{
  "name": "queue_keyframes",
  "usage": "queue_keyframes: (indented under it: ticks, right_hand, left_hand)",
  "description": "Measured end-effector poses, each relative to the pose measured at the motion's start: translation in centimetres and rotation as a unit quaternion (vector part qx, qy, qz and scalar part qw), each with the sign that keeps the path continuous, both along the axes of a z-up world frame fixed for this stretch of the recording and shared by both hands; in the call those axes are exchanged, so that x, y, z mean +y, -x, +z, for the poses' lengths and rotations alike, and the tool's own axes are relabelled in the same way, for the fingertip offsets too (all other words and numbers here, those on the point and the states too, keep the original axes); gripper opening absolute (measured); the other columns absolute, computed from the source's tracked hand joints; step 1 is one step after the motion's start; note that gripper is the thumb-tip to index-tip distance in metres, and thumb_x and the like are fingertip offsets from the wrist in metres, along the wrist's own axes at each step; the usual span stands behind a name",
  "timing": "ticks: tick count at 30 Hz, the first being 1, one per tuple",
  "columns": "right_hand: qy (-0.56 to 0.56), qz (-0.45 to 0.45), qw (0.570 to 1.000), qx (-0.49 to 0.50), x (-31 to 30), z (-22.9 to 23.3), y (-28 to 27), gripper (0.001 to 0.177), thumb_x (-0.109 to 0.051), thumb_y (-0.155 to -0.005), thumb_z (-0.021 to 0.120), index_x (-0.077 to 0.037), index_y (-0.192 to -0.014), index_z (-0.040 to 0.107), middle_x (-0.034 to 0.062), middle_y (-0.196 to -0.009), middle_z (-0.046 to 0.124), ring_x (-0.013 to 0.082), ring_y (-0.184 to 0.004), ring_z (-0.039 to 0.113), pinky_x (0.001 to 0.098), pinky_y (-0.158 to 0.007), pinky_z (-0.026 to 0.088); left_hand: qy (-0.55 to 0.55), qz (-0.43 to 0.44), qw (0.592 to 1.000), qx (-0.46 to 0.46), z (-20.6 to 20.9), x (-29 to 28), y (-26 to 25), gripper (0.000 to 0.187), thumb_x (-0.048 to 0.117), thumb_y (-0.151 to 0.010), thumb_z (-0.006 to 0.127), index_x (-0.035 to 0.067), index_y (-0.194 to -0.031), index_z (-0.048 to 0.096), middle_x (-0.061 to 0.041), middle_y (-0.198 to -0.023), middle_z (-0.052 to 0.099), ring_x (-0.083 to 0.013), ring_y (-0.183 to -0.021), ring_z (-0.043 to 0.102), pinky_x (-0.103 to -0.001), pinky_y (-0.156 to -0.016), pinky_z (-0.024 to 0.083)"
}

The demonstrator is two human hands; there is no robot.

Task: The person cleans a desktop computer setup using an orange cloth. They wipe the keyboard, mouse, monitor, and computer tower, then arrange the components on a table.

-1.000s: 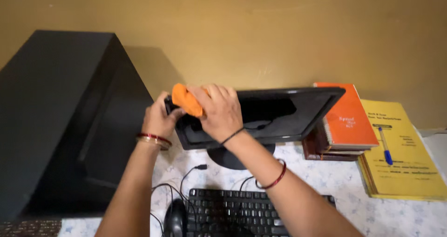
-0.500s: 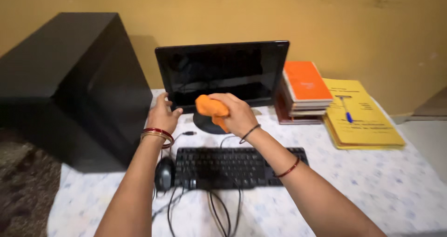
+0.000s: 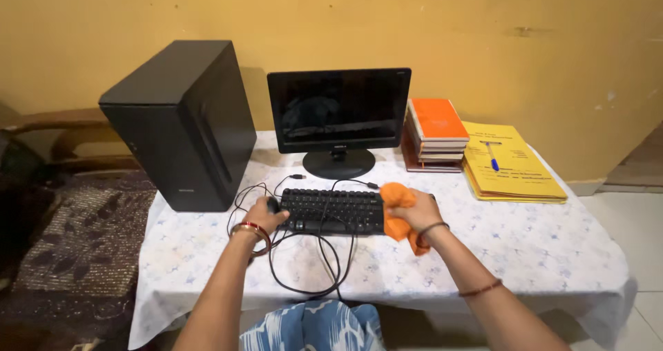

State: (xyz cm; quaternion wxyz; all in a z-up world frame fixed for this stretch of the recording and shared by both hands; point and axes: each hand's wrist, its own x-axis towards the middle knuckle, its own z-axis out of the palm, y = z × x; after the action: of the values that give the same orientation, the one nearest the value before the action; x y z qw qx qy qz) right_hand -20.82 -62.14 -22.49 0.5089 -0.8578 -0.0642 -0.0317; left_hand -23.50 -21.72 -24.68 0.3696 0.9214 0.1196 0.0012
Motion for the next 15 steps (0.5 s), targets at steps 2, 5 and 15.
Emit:
queue_keyframes:
  ticks: [2,5,15]
  right_hand:
    - [-0.056,-0.004,0.998,0.014,-1.2,-1.1,0.9,0.037,-0.009,-0.073,0.084,-0.002,-0.108,0.073,0.0075,-0.098,0.078,0.0168,-0.088,0.072,0.0329,-0.08,0.058]
    - [-0.099,-0.024,0.994,0.044,-3.1,-3.4,1.8,0.033,-0.006,-0.076,0.081,-0.003,-0.107,0.072,0.0062,-0.098,0.075,0.0163,-0.087,0.071,0.0336,-0.08,0.057]
    - [-0.095,-0.104,0.987,0.073,-6.7,-10.0,-1.2,0.029,-0.005,-0.079,0.079,-0.003,-0.107,0.07,0.0062,-0.098,0.075,0.0163,-0.088,0.071,0.0329,-0.08,0.057]
  left_hand:
    - [0.01,-0.001,1.0,-0.014,-0.9,-0.5,0.8,0.08,0.038,-0.081,0.082,0.0,-0.143,0.048,-0.027,-0.136,0.061,-0.0378,-0.127,0.061,-0.042,-0.109,0.047]
    - [0.03,0.027,0.999,0.034,-2.5,-1.6,1.0,0.081,0.039,-0.081,0.081,0.0,-0.144,0.049,-0.029,-0.133,0.064,-0.0389,-0.124,0.063,-0.043,-0.108,0.048]
    - [0.006,0.173,0.985,0.018,-9.6,-1.6,-1.5,0.091,0.036,-0.075,0.087,0.0,-0.145,0.042,-0.03,-0.145,0.047,-0.0459,-0.13,0.053,-0.047,-0.11,0.045]
